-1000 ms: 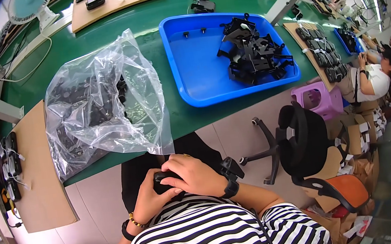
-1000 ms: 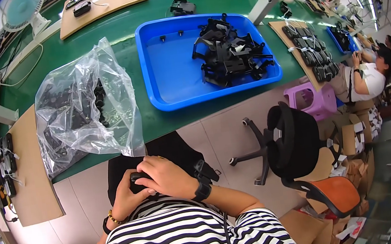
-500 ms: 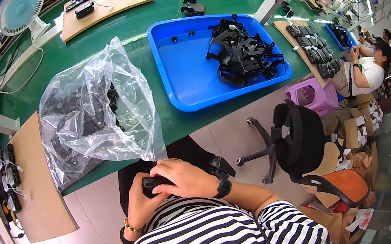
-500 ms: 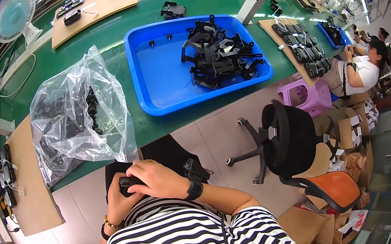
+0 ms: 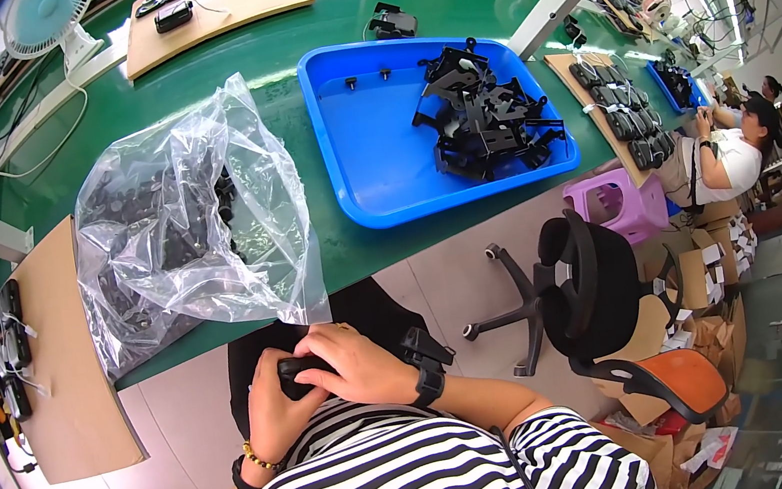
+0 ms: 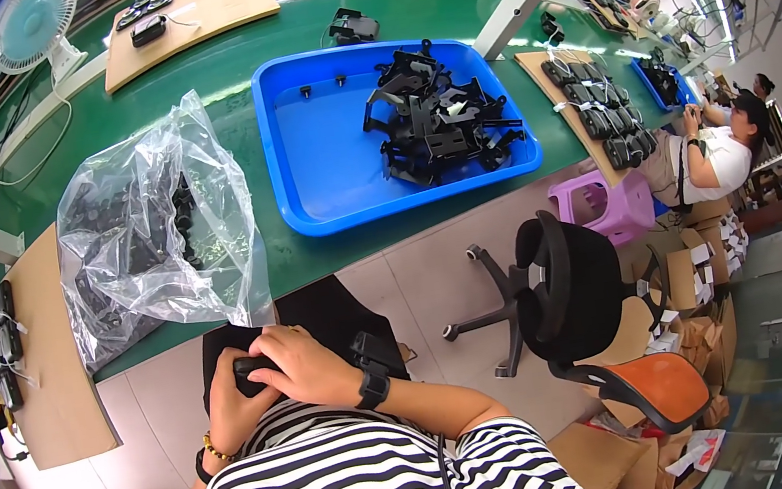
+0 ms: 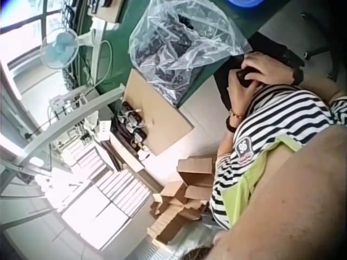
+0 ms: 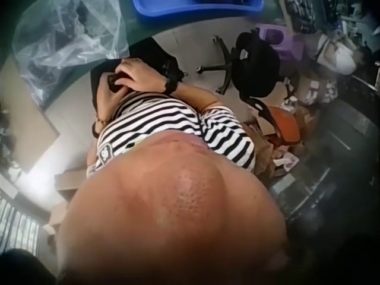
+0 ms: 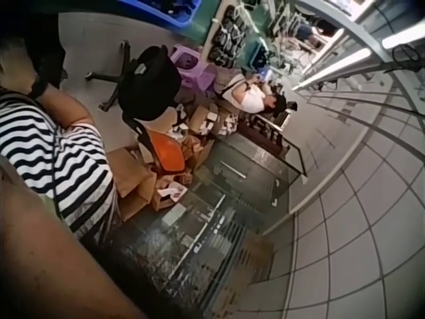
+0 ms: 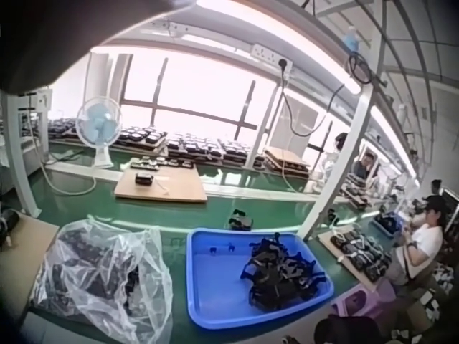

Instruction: Assembling small black plastic components by hand at a factory workstation.

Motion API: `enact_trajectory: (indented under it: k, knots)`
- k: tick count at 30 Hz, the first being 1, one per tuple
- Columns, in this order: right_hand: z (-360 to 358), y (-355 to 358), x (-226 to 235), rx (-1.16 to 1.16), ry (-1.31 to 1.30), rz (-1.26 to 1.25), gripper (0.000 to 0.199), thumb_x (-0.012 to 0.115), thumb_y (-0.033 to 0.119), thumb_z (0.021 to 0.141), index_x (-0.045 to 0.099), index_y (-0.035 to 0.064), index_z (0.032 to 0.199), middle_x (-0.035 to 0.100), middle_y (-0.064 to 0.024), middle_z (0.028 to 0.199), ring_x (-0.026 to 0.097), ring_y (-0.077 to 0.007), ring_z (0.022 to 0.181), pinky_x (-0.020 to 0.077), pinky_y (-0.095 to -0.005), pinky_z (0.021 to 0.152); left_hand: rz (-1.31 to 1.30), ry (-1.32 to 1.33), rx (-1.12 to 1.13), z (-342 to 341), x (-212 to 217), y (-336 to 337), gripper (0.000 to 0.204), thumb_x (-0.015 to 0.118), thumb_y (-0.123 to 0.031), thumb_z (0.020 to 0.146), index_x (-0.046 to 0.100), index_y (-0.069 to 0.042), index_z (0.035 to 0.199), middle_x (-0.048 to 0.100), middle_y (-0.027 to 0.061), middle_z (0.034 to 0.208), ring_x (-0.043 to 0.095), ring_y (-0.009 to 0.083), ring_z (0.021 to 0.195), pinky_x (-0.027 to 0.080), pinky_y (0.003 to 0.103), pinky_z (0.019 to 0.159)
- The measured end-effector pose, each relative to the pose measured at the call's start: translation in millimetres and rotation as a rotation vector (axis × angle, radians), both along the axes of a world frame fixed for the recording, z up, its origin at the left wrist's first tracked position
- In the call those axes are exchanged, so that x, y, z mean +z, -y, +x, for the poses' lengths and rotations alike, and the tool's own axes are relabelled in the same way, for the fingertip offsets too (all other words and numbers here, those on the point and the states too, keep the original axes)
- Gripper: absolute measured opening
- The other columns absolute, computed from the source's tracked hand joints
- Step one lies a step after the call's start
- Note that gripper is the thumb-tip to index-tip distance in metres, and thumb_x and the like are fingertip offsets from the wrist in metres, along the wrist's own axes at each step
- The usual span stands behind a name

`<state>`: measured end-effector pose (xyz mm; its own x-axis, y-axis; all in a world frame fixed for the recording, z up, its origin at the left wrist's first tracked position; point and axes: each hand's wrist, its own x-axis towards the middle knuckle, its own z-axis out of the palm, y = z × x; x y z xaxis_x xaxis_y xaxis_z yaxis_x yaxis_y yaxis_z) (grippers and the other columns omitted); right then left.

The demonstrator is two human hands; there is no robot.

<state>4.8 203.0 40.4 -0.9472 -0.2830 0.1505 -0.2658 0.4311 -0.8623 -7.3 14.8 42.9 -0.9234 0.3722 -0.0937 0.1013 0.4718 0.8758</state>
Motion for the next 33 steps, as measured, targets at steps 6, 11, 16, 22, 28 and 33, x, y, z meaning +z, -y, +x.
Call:
enact_trajectory:
  k: [6, 11, 16, 22, 28, 33]
  knots:
    - [-2, 3, -5, -0.033, -0.012, -0.042, 0.030, 0.074, 0.024, 0.093, 0.061, 0.0034, 0.112, 0.063, -0.0134, 0.105, 0.061, -0.0326, 0.101, 0.0460, -0.0413, 0.091, -0.059, -0.116, -0.013, -2, -1, -1, 0.048, 0.086, -0.014, 0.073, 0.056, -0.002, 0.108, 0.063, 0.0135, 0.094, 0.065, 0.0296, 0.084, 0.052, 0.037, 0.076]
    - [-5, 8, -13, -0.059, 0.014, -0.101, 0.030, 0.074, 0.024, 0.093, 0.061, 0.0031, 0.110, 0.065, -0.0140, 0.106, 0.062, -0.0341, 0.101, 0.0469, -0.0423, 0.091, -0.099, -0.055, 0.053, -3, 6, -2, 0.047, 0.085, -0.015, 0.072, 0.056, -0.002, 0.107, 0.063, 0.0153, 0.098, 0.065, 0.0346, 0.088, 0.052, 0.040, 0.077]
    - [-4, 2, -14, -0.036, 0.050, -0.079, 0.034, 0.074, 0.028, 0.093, 0.060, 0.0023, 0.110, 0.066, -0.0152, 0.106, 0.062, -0.0367, 0.100, 0.0493, -0.0426, 0.088, -0.167, -0.216, -0.067, -7, -1, -1, 0.048, 0.085, -0.016, 0.072, 0.057, -0.002, 0.108, 0.063, 0.0154, 0.102, 0.063, 0.0369, 0.095, 0.052, 0.042, 0.078]
    - [-12, -17, 5, 0.169, 0.183, 0.106, 0.042, 0.076, 0.034, 0.090, 0.061, 0.0004, 0.111, 0.066, -0.0178, 0.105, 0.064, -0.0394, 0.097, 0.0516, -0.0449, 0.083, -0.191, -0.199, -0.224, 1, -3, -4, 0.060, 0.087, -0.022, 0.072, 0.056, -0.002, 0.119, 0.064, 0.0161, 0.110, 0.063, 0.0393, 0.104, 0.054, 0.045, 0.084]
    - [-8, -16, 3, 0.213, 0.158, 0.210, 0.047, 0.078, 0.035, 0.087, 0.061, -0.0022, 0.111, 0.067, -0.0225, 0.104, 0.067, -0.0427, 0.092, 0.0545, -0.0460, 0.078, -0.079, -0.150, -0.180, 5, 12, -6, 0.068, 0.086, -0.023, 0.075, 0.054, -0.002, 0.131, 0.062, 0.0174, 0.120, 0.062, 0.0404, 0.110, 0.054, 0.045, 0.088]
    - [1, -38, 18, 0.094, 0.283, 0.255, 0.047, 0.080, 0.024, 0.088, 0.060, -0.0030, 0.121, 0.068, -0.0140, 0.098, 0.070, -0.0212, 0.089, 0.0548, -0.0333, 0.075, -0.009, -0.302, -0.106, 8, 30, 4, 0.056, 0.083, -0.018, 0.080, 0.058, -0.002, 0.128, 0.064, 0.0156, 0.120, 0.064, 0.0371, 0.105, 0.055, 0.042, 0.086]
